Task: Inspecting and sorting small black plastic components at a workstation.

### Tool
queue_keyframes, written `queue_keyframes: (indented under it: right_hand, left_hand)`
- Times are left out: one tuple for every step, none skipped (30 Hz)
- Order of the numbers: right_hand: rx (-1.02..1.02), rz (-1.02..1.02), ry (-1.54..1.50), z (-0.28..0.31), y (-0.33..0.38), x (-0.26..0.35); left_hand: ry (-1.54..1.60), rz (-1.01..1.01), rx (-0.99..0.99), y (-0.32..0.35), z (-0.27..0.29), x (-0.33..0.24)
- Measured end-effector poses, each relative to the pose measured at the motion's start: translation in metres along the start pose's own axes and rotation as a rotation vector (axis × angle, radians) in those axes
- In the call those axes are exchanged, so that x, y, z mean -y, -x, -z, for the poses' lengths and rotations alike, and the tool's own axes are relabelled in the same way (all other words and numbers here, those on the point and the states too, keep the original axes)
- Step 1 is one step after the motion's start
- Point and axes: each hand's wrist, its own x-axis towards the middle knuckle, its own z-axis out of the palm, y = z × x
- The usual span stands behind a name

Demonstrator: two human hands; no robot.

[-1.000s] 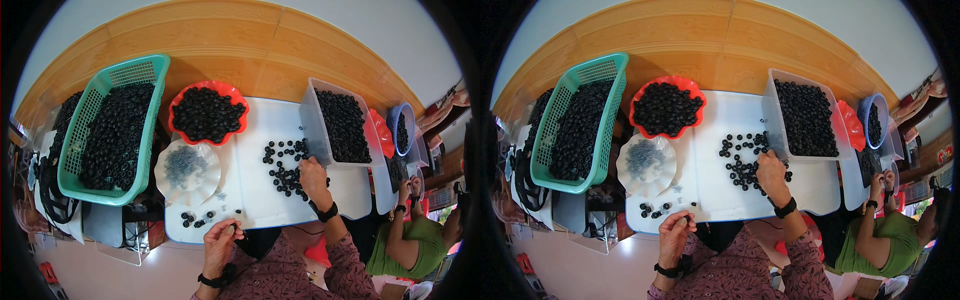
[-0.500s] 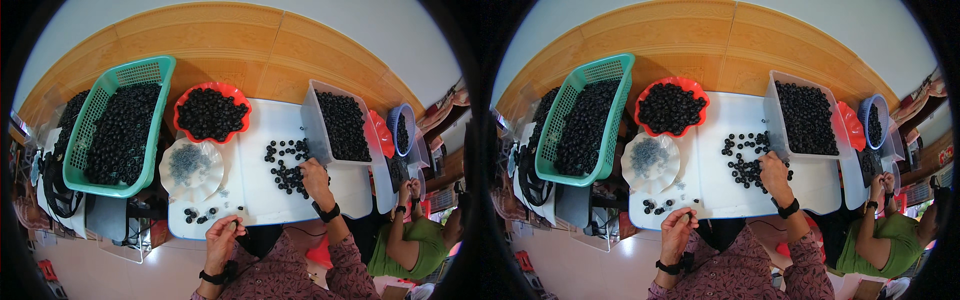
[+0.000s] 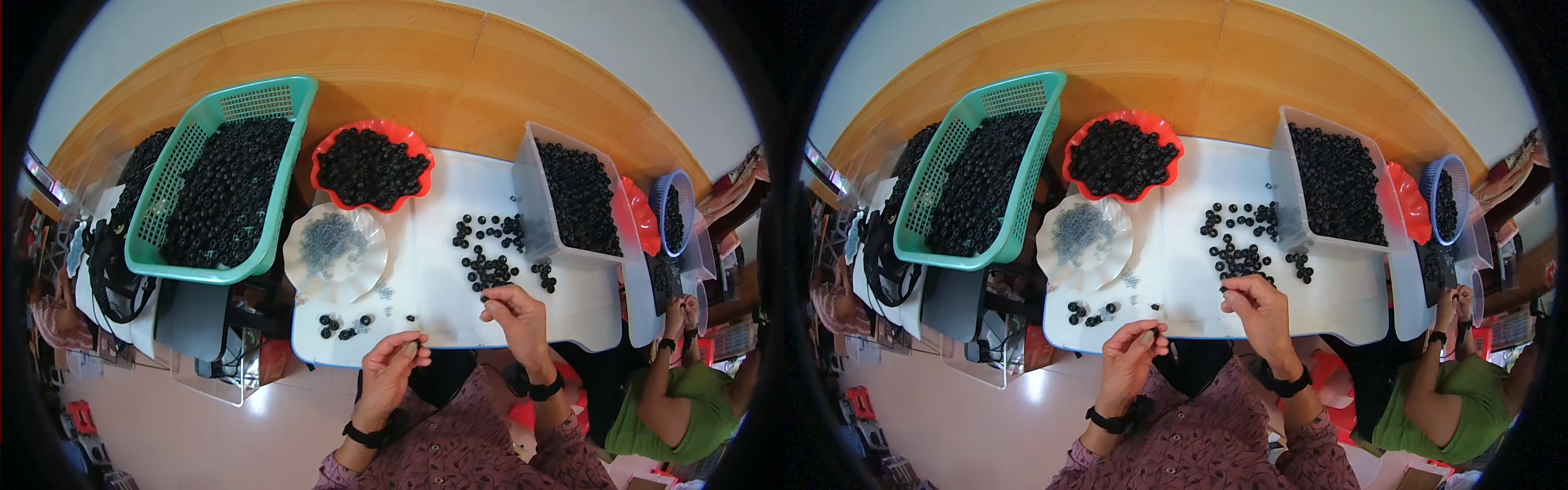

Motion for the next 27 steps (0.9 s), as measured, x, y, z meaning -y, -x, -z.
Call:
queue_keyframes:
  right_hand:
    - [0.024, 0.035, -0.023, -0.007, 0.008, 0.006]
    - [0.048, 0.070, -0.045, -0.012, 0.016, 0.011]
    - [0.094, 0.054, -0.073, -0.015, 0.022, 0.011]
    - [0.099, 0.052, -0.078, -0.020, 0.029, 0.011]
    - [0.098, 0.024, -0.150, -0.026, 0.035, 0.012]
    - [0.097, -0.003, -0.220, -0.031, 0.041, 0.012]
    - [0.122, 0.004, -0.212, -0.033, 0.046, 0.010]
    - [0.125, 0.004, -0.213, -0.036, 0.051, 0.010]
    - [0.130, 0.030, -0.159, -0.038, 0.055, 0.010]
    - [0.133, 0.056, -0.103, -0.039, 0.058, 0.011]
    - [0.131, 0.073, -0.036, -0.040, 0.061, 0.012]
    - [0.131, 0.075, -0.035, -0.041, 0.062, 0.012]
    - [0.108, 0.117, 0.021, -0.042, 0.064, 0.012]
    - [0.085, 0.159, 0.078, -0.043, 0.066, 0.013]
    - [0.085, 0.161, 0.079, -0.044, 0.068, 0.014]
    - [0.068, 0.181, 0.098, -0.044, 0.070, 0.016]
    - [0.050, 0.200, 0.117, -0.045, 0.072, 0.018]
    - [0.051, 0.203, 0.118, -0.046, 0.074, 0.020]
    - [0.044, 0.195, 0.106, -0.047, 0.076, 0.022]
    - [0.037, 0.186, 0.094, -0.048, 0.078, 0.023]
    - [0.038, 0.189, 0.096, -0.048, 0.079, 0.023]
    - [0.052, 0.214, 0.070, -0.048, 0.081, 0.023]
    - [0.067, 0.238, 0.044, -0.048, 0.082, 0.023]
    - [0.069, 0.241, 0.045, -0.050, 0.085, 0.026]
    - [0.071, 0.231, -0.038, -0.052, 0.088, 0.030]
    - [0.075, 0.220, -0.121, -0.054, 0.091, 0.032]
    - [0.076, 0.223, -0.119, -0.054, 0.093, 0.033]
  left_hand:
    - [-0.003, -0.004, 0.037, 0.000, -0.003, 0.000]
    - [-0.007, -0.005, 0.030, 0.000, -0.007, 0.000]
    - [0.002, -0.001, 0.037, 0.001, -0.013, -0.001]
    - [0.009, 0.002, 0.044, 0.003, -0.018, -0.002]
    - [0.019, 0.003, 0.057, 0.004, -0.017, 0.000]
    - [0.017, 0.001, 0.054, 0.006, -0.019, 0.001]
    - [0.017, 0.001, 0.062, 0.008, -0.021, 0.000]
    - [0.018, 0.002, 0.070, 0.010, -0.022, 0.001]
    - [0.018, -0.001, 0.069, 0.013, -0.022, 0.002]
    - [-0.014, -0.012, 0.085, 0.014, -0.021, 0.004]
    - [-0.045, -0.023, 0.101, 0.016, -0.021, 0.006]
    - [-0.044, -0.024, 0.102, 0.018, -0.021, 0.007]
    - [-0.066, -0.033, 0.116, 0.020, -0.022, 0.008]
    - [-0.088, -0.042, 0.130, 0.022, -0.022, 0.008]
    - [-0.087, -0.043, 0.132, 0.024, -0.023, 0.008]
    - [-0.085, -0.043, 0.134, 0.027, -0.023, 0.008]
    - [-0.083, -0.043, 0.137, 0.029, -0.023, 0.008]
    - [-0.082, -0.045, 0.138, 0.030, -0.023, 0.007]
    - [-0.072, -0.046, 0.143, 0.032, -0.023, 0.007]
    - [-0.063, -0.046, 0.149, 0.033, -0.022, 0.007]
    - [-0.061, -0.049, 0.150, 0.035, -0.022, 0.007]
    - [-0.036, -0.041, 0.157, 0.036, -0.022, 0.007]
    - [-0.011, -0.033, 0.163, 0.038, -0.022, 0.006]
    - [-0.009, -0.037, 0.164, 0.039, -0.022, 0.006]
    - [0.054, -0.022, 0.185, 0.041, -0.022, 0.005]
    - [0.118, -0.007, 0.204, 0.043, -0.023, 0.004]
    - [0.120, -0.010, 0.206, 0.044, -0.024, 0.003]
